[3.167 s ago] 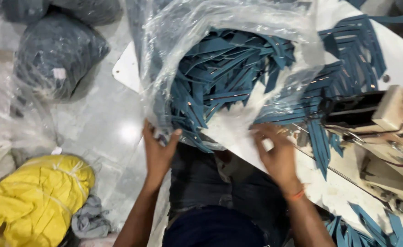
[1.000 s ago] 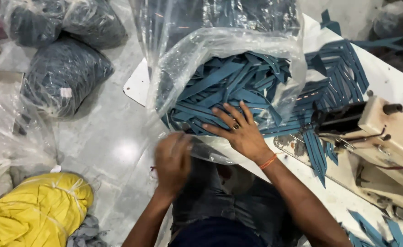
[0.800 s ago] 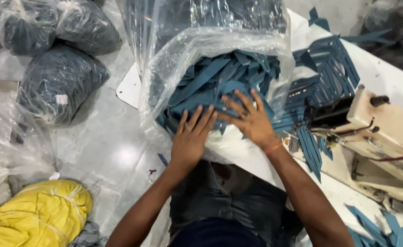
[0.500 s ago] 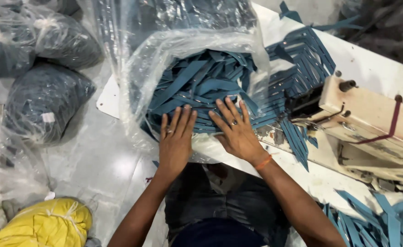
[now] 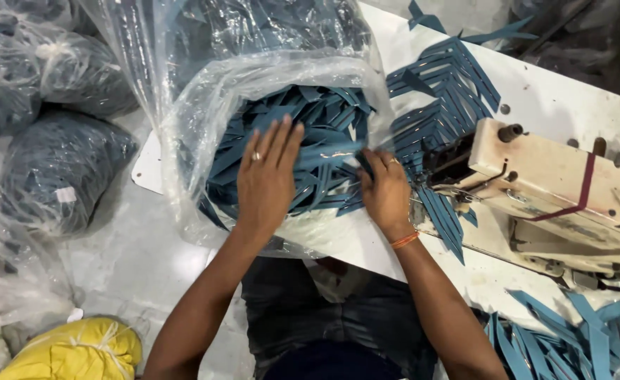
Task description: Stitching blue fabric strips together using an industrial sewing machine.
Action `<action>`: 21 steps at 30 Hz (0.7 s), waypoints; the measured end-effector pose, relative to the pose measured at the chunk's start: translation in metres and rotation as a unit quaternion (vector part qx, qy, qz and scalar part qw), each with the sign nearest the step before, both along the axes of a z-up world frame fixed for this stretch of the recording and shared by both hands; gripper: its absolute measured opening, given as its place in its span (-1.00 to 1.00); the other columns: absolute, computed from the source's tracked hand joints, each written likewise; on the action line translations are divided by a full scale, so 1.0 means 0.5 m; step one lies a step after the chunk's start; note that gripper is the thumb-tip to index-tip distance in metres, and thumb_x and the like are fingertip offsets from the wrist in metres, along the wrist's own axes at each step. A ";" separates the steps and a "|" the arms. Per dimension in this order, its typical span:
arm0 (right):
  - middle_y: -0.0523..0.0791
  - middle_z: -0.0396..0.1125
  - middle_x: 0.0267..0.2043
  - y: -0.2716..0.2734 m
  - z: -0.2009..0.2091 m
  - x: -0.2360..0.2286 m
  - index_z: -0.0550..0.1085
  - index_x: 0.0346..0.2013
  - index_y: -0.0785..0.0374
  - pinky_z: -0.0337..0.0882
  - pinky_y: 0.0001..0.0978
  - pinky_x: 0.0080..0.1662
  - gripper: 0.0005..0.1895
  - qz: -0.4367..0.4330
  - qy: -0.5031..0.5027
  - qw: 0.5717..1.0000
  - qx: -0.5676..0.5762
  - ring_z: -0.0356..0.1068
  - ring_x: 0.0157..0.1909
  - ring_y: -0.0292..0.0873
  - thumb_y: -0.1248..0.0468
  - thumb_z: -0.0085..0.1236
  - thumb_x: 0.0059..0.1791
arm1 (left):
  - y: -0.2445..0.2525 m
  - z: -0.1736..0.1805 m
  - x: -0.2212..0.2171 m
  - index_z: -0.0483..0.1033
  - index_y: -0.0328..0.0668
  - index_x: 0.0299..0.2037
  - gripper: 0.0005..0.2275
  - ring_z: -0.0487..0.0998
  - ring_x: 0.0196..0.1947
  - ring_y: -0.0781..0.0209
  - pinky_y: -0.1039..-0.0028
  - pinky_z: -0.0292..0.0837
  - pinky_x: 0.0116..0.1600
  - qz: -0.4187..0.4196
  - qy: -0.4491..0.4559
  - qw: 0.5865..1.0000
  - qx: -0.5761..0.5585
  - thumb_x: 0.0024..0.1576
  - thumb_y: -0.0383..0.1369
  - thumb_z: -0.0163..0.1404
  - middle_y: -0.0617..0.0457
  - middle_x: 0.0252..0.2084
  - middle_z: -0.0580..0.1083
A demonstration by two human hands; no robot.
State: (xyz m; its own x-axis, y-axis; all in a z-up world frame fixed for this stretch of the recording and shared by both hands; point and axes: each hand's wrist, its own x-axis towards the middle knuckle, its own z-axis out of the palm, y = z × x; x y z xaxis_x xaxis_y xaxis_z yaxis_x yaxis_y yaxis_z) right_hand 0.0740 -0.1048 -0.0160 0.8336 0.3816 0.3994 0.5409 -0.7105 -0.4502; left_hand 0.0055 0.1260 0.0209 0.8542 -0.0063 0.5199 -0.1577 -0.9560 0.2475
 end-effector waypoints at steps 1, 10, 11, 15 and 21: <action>0.07 0.35 0.13 0.003 -0.005 0.005 0.48 0.15 0.24 0.39 -0.05 0.09 -0.57 -0.010 -0.014 1.000 0.006 0.37 0.10 0.21 0.36 0.24 -0.03 | 0.006 0.015 0.015 0.34 -0.16 0.44 -0.45 0.19 0.52 0.06 0.11 0.05 0.58 0.035 -0.005 0.999 0.021 0.19 -0.64 -0.07 -0.04 0.51 0.26; 0.07 0.39 0.08 -0.002 0.070 -0.043 0.55 0.07 0.28 0.40 -0.08 0.09 -0.66 0.019 -0.038 0.997 0.071 0.41 0.08 0.16 0.43 0.12 0.00 | 0.068 -0.001 0.077 0.08 -0.30 0.47 -0.25 0.08 0.48 -0.19 -0.06 -0.13 0.49 -0.057 0.084 0.984 -0.143 -0.04 -0.53 0.01 -0.21 0.48 0.14; 0.07 0.39 0.08 -0.002 0.076 -0.059 0.55 0.07 0.28 0.40 -0.08 0.09 -0.66 0.023 -0.041 0.996 0.072 0.41 0.08 0.16 0.43 0.12 0.00 | 0.076 0.001 0.074 0.08 -0.30 0.47 -0.25 0.08 0.48 -0.19 -0.06 -0.13 0.49 -0.054 0.080 0.985 -0.143 -0.04 -0.53 0.01 -0.21 0.48 0.14; 0.06 0.36 0.19 0.010 0.094 -0.131 0.50 0.13 0.19 0.41 -0.12 0.14 -0.62 0.040 -0.002 0.996 0.084 0.40 0.16 0.14 0.34 0.19 0.00 | 0.095 -0.012 0.060 0.16 -0.29 0.44 -0.29 0.03 0.53 -0.22 -0.04 -0.18 0.53 -0.118 0.064 0.964 -0.227 -0.03 -0.51 0.02 -0.21 0.51 0.12; 0.17 0.19 0.29 0.056 0.066 -0.183 0.52 0.09 0.10 0.31 0.00 0.16 -0.51 0.173 -0.022 0.985 0.013 0.25 0.24 0.24 0.27 0.30 -0.16 | 0.039 -0.001 -0.004 0.33 -0.12 0.34 -0.52 0.11 0.53 -0.07 0.00 -0.14 0.59 -0.009 0.039 0.995 -0.095 0.17 -0.36 0.03 -0.09 0.48 0.20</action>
